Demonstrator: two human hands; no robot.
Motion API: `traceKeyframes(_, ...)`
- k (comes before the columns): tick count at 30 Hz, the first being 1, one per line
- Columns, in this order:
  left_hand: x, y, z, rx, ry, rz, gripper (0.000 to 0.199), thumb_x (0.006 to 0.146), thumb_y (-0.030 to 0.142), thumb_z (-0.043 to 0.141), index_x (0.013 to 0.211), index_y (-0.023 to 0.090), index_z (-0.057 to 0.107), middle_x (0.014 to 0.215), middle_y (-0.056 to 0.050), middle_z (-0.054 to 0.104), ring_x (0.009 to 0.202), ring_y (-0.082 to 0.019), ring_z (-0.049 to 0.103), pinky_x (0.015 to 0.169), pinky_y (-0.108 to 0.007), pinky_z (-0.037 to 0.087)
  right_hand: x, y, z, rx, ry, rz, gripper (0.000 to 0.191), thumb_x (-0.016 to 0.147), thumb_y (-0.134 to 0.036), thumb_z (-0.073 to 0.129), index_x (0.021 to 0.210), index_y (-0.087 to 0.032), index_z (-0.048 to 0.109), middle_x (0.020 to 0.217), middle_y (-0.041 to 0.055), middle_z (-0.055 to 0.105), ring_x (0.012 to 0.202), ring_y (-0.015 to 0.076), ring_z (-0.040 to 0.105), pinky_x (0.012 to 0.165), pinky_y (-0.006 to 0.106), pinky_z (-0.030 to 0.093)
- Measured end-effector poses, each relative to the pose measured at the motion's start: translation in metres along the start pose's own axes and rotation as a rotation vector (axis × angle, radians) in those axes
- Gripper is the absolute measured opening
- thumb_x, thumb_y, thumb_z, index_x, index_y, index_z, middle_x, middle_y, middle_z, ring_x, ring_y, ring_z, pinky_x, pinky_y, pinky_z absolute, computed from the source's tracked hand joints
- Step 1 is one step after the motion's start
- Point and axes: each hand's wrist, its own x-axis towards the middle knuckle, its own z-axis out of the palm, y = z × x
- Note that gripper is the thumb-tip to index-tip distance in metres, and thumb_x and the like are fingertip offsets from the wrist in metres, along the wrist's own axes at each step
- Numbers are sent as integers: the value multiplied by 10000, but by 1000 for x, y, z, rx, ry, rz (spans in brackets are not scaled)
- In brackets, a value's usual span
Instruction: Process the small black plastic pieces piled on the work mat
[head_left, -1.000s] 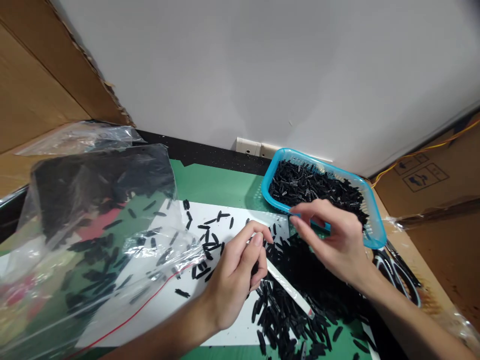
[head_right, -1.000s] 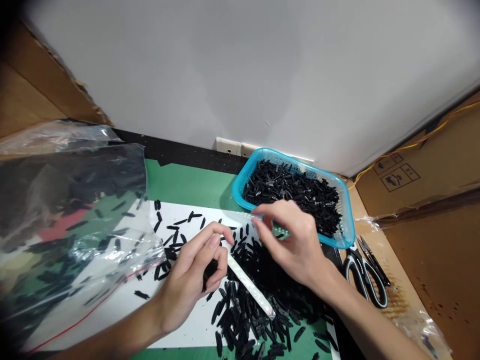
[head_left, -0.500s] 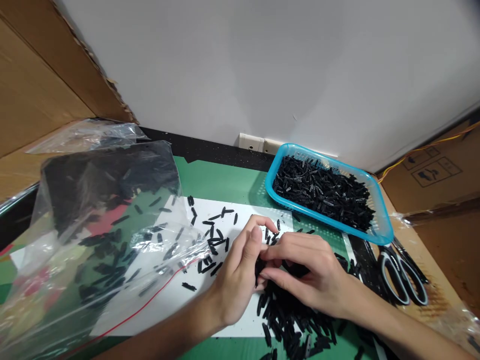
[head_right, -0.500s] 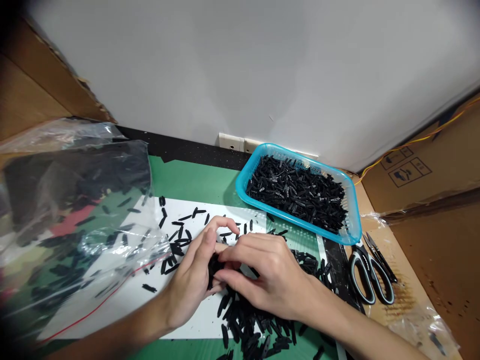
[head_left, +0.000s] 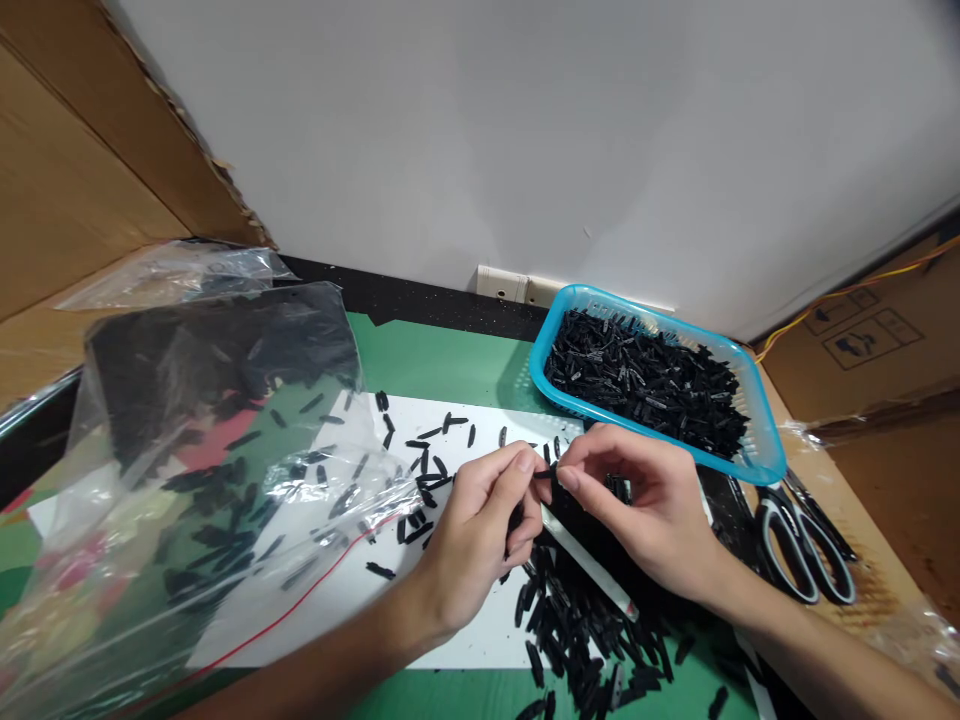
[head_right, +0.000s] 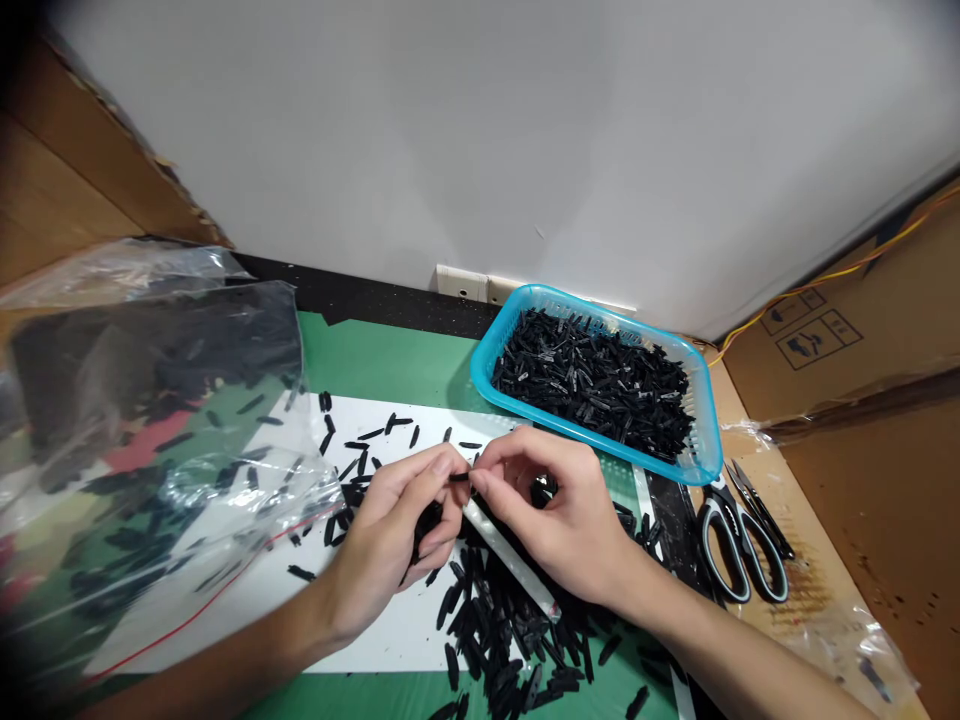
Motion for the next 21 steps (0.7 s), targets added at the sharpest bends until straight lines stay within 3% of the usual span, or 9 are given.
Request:
traceKeyframes(3,-1,1,-1,-7,-16,12,448,1076,582,592,855,194,564,544,109,402,408,-29,249,378,-113,221,2,4,0,100,12,109,135,1022,-324,765,957,-207,751,831,-1,730,658,121,623,603,243,520)
traceKeyframes(8,-2,0,-1,14,-9,38,443,1085,573,594,851,202,539,554,110,391,427,-31,241,391,-114,221,3,6,2,163,-5,165,198,1018,-379,766,953,-194,732,793,-6,701,637,124,615,593,247,508)
traceKeyframes(16,2,-7,-2,49,28,57,462,1077,575,621,817,207,519,563,116,337,464,-45,222,421,-146,218,2,4,4,38,-76,210,205,1030,-351,680,939,-175,736,762,6,697,627,137,598,581,262,438)
traceKeyframes(21,0,-12,-5,230,45,116,419,1093,520,622,835,200,542,615,96,366,513,-58,281,459,-165,245,3,3,4,49,-116,238,266,1030,-371,647,894,-162,739,686,-1,649,608,139,554,581,271,413)
